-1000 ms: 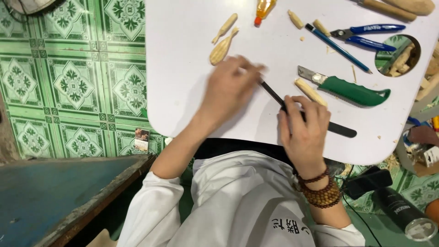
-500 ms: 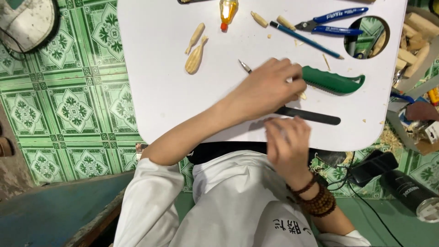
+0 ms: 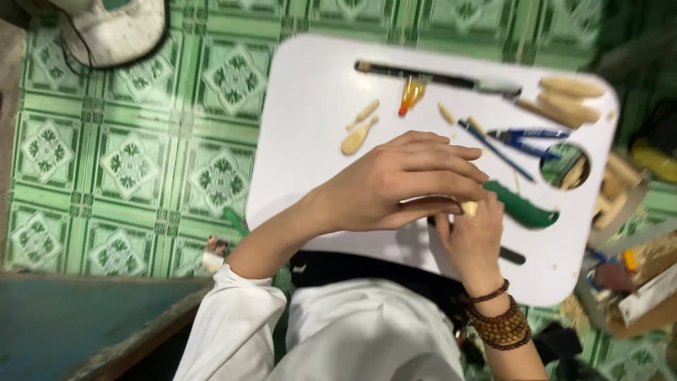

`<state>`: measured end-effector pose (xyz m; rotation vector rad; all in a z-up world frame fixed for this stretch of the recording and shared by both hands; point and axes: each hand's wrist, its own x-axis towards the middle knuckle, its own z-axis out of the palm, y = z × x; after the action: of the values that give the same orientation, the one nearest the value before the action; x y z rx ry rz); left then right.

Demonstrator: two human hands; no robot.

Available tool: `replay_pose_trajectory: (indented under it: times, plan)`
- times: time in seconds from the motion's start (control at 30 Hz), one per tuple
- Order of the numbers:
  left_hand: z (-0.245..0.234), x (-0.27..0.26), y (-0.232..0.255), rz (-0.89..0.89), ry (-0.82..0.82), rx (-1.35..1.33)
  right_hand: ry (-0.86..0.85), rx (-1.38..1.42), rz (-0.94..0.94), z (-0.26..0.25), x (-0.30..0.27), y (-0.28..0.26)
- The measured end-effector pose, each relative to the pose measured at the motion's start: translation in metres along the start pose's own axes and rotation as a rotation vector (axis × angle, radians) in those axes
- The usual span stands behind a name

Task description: Carving and shaping a small wooden object using various hand tools like carving knives and utility knives.

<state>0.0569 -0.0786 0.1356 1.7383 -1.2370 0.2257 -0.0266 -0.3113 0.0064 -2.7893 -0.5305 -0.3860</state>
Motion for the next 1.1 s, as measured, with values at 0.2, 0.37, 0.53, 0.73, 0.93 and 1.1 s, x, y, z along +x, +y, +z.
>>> replay_pose_trajectory:
  times: [0.2, 0.37, 0.53, 0.73, 0.93, 1.1]
  plan:
    - [-0.034, 0.033, 0.017, 0.017, 0.088, -0.135, 0.061, -0.088, -0.093, -0.004, 0.047, -0.007]
    - [-0.034, 0.040, 0.004, -0.050, 0.132, -0.127, 0.012, -0.120, -0.106, -0.001, 0.058, -0.008]
    - [-0.014, 0.005, -0.024, -0.204, 0.078, 0.005, -0.104, -0.033, -0.056, 0.000, 0.041, -0.006]
    - [0.058, -0.105, -0.069, -0.651, -0.113, 0.271, -0.193, -0.180, -0.026, 0.008, 0.028, 0.000]
    - [0.053, -0.151, -0.051, -0.798, -0.159, 0.439, -0.174, -0.038, -0.081, 0.005, 0.029, 0.001]
    - [0.036, -0.190, -0.017, -0.895, 0.125, 0.309, -0.160, 0.052, -0.074, 0.013, 0.023, 0.010]
